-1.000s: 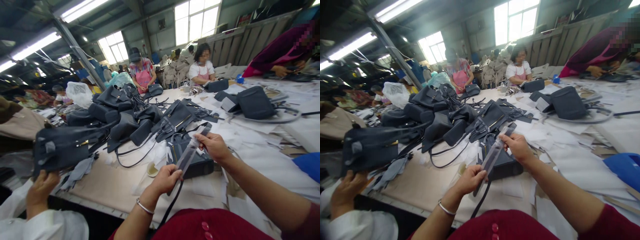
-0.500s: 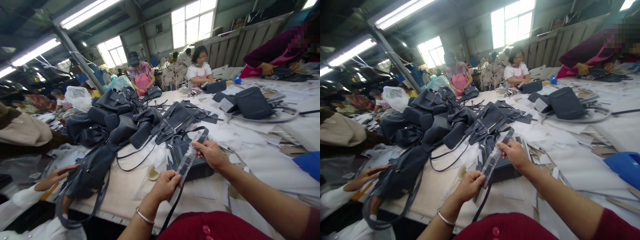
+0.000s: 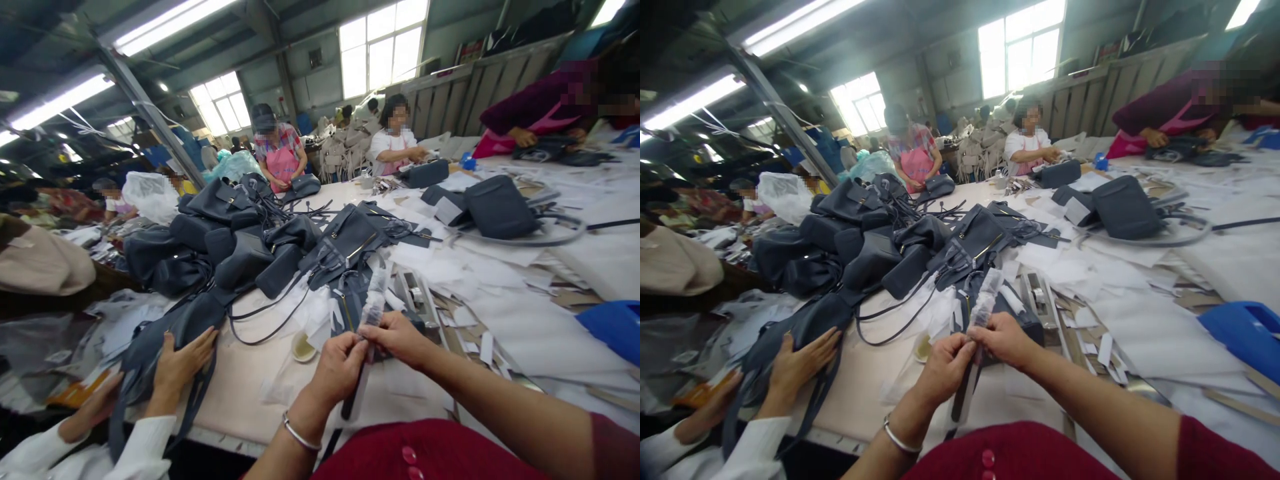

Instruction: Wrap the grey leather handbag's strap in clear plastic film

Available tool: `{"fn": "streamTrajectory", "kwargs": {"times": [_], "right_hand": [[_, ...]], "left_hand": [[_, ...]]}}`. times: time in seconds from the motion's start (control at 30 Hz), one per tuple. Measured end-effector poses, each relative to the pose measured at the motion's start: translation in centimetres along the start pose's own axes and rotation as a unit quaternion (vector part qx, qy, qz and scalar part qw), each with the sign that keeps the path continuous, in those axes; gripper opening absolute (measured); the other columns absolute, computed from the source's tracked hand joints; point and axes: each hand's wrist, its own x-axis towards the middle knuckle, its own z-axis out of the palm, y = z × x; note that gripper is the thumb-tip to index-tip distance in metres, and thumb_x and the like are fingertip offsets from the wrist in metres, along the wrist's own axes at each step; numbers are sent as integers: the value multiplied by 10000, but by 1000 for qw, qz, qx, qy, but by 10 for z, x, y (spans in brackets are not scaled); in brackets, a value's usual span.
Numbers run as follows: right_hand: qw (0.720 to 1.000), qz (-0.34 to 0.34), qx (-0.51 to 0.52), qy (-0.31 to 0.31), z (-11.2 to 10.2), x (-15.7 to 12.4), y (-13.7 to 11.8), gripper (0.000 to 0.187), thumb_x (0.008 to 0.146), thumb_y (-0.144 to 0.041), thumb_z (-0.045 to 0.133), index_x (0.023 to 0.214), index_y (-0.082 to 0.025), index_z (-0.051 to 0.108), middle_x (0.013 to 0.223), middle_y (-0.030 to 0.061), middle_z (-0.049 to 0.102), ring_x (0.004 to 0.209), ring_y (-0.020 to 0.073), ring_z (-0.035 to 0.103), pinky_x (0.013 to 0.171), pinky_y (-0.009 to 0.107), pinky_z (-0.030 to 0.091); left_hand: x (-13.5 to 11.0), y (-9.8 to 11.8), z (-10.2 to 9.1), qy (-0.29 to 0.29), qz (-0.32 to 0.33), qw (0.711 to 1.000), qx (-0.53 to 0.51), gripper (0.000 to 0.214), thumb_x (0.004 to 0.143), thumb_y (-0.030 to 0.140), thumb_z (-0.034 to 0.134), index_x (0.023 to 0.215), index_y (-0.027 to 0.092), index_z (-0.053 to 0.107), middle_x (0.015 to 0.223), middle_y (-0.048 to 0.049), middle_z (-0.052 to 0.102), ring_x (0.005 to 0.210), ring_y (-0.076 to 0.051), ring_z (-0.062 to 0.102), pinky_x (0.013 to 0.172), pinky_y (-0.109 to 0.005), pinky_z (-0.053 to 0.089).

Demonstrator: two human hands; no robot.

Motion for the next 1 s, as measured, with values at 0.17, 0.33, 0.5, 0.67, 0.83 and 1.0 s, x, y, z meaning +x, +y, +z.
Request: {"fn": "streamTrajectory", "kwargs": {"times": [0.17, 0.33, 0.5, 0.67, 0.83, 1.0], "right_hand": [[985, -87, -95, 111, -2, 2, -7, 464, 837, -530, 641, 542, -176, 580, 465, -9, 545, 440, 114, 493, 475, 248, 371], [994, -75, -82, 2, 13, -1, -1, 411, 872, -496, 607, 618, -173, 625, 502, -3, 597, 437, 124, 529, 448, 238, 374], [987, -74, -97, 103, -10, 7, -4, 431, 844, -502, 650, 573, -169, 609, 472, -6, 583, 432, 120, 525, 480, 246, 404], [975, -76, -121, 170, -21, 17, -13, 499, 833, -523, 652, 494, -160, 598, 445, 13, 585, 430, 119, 537, 522, 256, 436], [991, -60, -73, 92, 2, 22, -11, 473, 812, -528, 668, 547, -139, 627, 456, 3, 595, 408, 108, 532, 472, 238, 426], [989, -74, -45, 116, -8, 38, -24, 456, 764, -525, 713, 544, -141, 601, 451, -5, 578, 399, 105, 518, 440, 233, 407]], "left_hand": [[-8, -16, -4, -62, -49, 997, -9, 355, 930, 371, 509, 730, 157, 710, 745, -43, 721, 723, -169, 632, 735, -266, 462], [-2, -11, 1, -18, -18, 998, -53, 382, 953, 436, 483, 832, 158, 715, 807, -51, 736, 749, -171, 637, 729, -265, 469], [1, -18, -3, -71, -64, 992, -79, 399, 928, 486, 512, 911, 143, 715, 841, -74, 757, 742, -180, 662, 716, -277, 485], [10, -19, -9, -84, -98, 987, -95, 452, 911, 522, 510, 807, 129, 707, 756, -77, 751, 645, -154, 637, 647, -253, 473], [33, -1, -9, -55, -115, 985, -115, 462, 878, 540, 562, 778, 111, 702, 738, -88, 740, 545, -117, 578, 528, -216, 416], [41, 8, -21, -96, -117, 960, -237, 507, 802, 615, 646, 915, 121, 658, 845, -105, 750, 729, -197, 705, 706, -306, 547]]}}
